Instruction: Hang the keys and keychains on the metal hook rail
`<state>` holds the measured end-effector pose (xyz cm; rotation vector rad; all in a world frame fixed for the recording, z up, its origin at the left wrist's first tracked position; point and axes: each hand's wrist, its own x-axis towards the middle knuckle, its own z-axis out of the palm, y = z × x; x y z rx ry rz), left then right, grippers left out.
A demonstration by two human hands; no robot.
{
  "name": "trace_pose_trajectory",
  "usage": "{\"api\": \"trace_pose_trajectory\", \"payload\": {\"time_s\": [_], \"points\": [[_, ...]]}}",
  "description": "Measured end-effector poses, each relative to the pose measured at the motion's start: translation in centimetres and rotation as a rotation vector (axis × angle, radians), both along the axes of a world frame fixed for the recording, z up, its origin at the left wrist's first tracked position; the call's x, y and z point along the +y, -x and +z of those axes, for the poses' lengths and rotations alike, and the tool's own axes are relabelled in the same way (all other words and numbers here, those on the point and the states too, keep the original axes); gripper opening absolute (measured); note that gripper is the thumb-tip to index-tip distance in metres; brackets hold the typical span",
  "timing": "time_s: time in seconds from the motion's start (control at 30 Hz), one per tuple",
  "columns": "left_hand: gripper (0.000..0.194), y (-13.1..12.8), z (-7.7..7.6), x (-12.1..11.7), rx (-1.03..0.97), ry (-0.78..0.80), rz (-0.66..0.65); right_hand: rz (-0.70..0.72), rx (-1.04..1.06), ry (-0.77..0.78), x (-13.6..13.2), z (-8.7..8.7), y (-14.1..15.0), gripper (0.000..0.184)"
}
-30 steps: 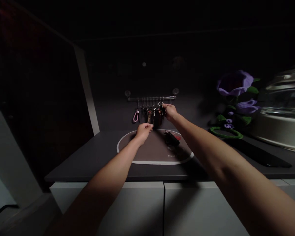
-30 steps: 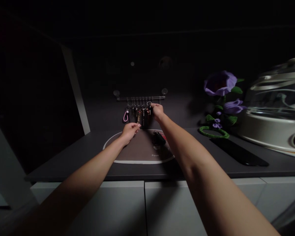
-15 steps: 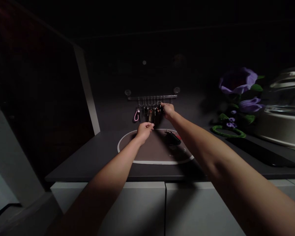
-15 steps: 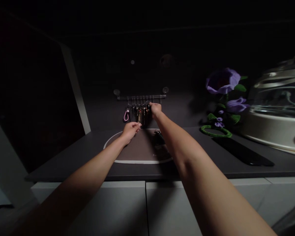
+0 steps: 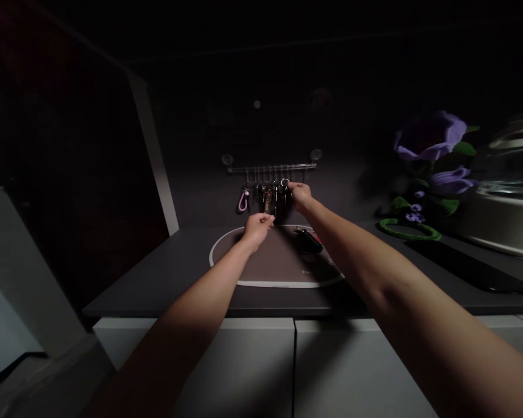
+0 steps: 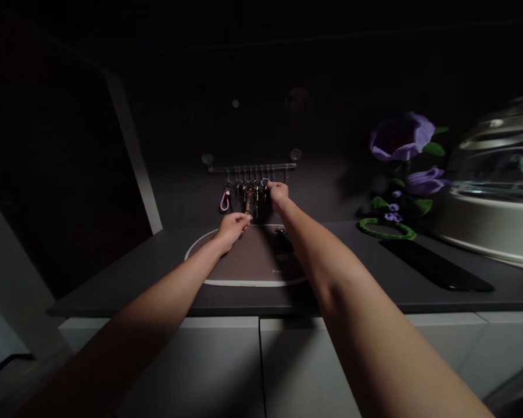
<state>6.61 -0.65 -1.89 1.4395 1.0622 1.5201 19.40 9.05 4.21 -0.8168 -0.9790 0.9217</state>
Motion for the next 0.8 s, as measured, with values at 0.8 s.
{"api": "trace_pose_trajectory", "payload": {"time_s": [0.8], "points": [[0.008,0.2,-0.3,-0.2,0.039,-0.005,0.029,-0.042,-0.223,0.054,-4.2,0.9,-2.0,0.013]]}}
